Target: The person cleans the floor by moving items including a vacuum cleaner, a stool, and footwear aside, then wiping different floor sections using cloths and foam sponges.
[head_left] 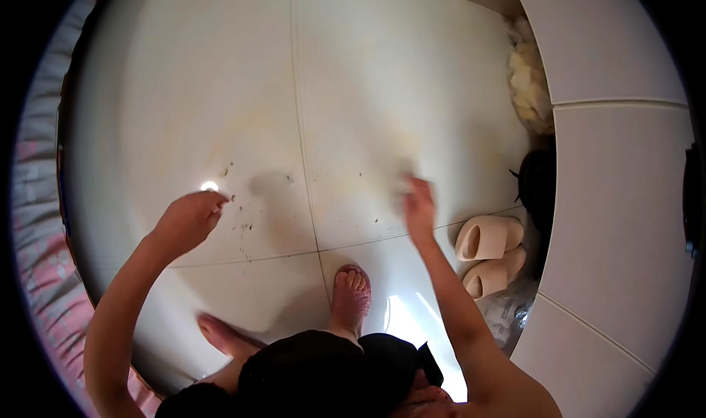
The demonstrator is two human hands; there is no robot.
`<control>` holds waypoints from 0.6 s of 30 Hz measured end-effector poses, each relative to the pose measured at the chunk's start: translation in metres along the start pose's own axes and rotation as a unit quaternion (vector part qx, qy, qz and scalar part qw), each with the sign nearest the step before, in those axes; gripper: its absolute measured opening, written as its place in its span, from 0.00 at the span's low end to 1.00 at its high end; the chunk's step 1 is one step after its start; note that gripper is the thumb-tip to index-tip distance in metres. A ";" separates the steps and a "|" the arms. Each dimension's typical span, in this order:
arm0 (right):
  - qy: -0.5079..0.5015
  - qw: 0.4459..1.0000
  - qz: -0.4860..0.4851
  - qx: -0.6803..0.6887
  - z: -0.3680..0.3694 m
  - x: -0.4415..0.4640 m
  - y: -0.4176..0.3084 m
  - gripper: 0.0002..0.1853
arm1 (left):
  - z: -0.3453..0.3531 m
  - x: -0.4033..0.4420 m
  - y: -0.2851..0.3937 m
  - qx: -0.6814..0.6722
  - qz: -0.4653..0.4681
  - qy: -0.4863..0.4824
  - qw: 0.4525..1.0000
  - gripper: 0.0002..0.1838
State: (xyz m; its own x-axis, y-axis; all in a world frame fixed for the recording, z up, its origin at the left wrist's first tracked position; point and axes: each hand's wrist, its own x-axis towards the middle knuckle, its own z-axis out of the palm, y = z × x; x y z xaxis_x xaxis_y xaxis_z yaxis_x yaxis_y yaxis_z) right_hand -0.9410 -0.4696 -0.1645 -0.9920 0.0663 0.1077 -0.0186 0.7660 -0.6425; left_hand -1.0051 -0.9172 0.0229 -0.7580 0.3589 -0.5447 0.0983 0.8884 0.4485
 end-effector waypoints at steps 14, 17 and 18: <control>-0.013 0.993 -0.053 -0.102 -0.063 0.002 0.041 0.28 | -0.005 0.098 -0.002 0.150 0.271 -0.093 0.946 0.11; 0.057 0.992 0.101 -0.053 -0.073 0.033 0.029 0.25 | 0.003 0.085 -0.032 0.104 0.210 -0.091 0.968 0.16; -0.014 0.989 0.100 -0.108 -0.087 0.043 0.030 0.29 | 0.009 0.083 -0.046 0.073 0.199 -0.079 0.974 0.16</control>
State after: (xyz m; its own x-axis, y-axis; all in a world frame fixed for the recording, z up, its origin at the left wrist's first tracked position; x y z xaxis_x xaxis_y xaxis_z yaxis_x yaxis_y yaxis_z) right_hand -0.9731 -0.3885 -0.1136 -0.9763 0.2149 -0.0272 0.2021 0.8582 -0.4718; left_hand -1.0668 -0.9258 -0.0489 -0.5339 0.7124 -0.4555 0.4630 0.6971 0.5474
